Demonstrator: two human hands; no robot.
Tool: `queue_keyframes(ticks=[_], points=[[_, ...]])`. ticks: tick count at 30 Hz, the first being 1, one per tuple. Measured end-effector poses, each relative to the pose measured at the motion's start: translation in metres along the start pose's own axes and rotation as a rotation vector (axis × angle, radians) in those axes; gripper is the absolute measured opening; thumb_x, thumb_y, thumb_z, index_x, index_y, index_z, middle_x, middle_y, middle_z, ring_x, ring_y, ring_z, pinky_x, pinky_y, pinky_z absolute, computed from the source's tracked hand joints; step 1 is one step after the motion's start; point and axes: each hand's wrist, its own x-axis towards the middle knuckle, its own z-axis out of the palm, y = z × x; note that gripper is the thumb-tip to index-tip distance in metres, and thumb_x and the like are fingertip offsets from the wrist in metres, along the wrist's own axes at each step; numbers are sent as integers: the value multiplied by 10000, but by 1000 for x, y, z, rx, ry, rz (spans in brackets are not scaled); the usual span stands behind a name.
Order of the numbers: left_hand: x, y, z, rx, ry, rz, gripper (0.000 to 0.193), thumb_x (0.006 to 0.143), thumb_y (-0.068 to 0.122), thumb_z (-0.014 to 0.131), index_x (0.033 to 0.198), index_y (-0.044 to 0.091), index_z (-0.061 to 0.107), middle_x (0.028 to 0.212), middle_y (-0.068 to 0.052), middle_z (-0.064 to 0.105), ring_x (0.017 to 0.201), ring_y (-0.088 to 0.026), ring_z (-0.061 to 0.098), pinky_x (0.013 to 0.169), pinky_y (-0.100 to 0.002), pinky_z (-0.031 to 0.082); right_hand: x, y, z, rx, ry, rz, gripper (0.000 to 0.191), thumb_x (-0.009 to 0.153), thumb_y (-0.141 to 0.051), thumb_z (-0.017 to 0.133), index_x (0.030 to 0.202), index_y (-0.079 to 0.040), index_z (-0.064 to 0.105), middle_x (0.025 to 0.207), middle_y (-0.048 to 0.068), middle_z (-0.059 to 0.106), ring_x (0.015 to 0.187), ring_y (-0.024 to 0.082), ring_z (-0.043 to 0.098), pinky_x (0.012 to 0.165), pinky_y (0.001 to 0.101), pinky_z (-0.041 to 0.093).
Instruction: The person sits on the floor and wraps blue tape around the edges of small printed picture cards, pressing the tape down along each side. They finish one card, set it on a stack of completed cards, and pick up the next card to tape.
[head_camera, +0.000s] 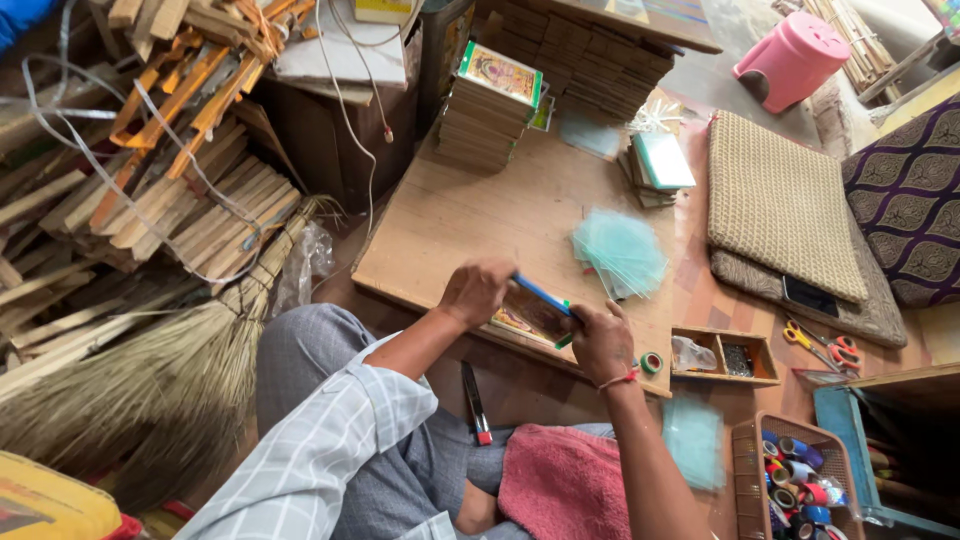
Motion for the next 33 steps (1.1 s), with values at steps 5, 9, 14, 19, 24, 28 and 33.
queue_keyframes(ticks=[5,9,14,19,24,28,33], points=[[-32,43,4,-104,-21,-307,207,861,103,698,1053,47,645,1017,-181,646,917,-391,659,769,-484,538,-31,26,83,1320,72,529,152,874,-162,774,944,-33,811,831,11,792,779,138,709,740,291,542],[-103,92,10,-166,-363,-161,210,790,88,719,974,65,621,1012,-186,615,878,-401,670,751,-508,540,-54,36,151,1440,-18,878,244,978,-223,765,992,20,745,799,97,629,666,261,514,571,420,394],[-137,109,23,27,-639,-248,363,769,89,743,1091,72,578,1128,-239,535,834,-431,669,684,-541,552,-54,30,170,1734,68,946,211,947,-129,694,1096,12,744,972,95,750,804,218,695,712,377,568],[-149,111,33,116,-666,-244,482,792,130,760,1213,61,535,1172,-251,527,804,-429,679,640,-540,560,-57,23,162,1858,15,974,229,931,-113,665,1110,26,698,965,117,739,828,248,713,758,400,599],[-154,113,45,92,-652,-320,507,787,177,769,1222,60,536,1157,-262,532,789,-427,678,635,-536,559,-59,21,159,1874,7,1026,215,938,-122,680,1093,26,699,938,116,724,795,244,693,742,402,590],[-154,108,50,42,-649,-349,390,804,208,769,1128,95,583,1043,-223,578,791,-417,671,645,-534,547,-58,22,162,1820,32,1015,183,942,-119,698,1066,13,725,912,88,721,751,209,664,699,370,560],[-150,101,43,80,-564,-278,290,846,288,766,1006,102,611,994,-195,591,760,-397,671,620,-533,535,-58,28,172,1730,114,918,187,917,-85,720,1036,57,743,918,95,759,751,179,700,691,316,585]])
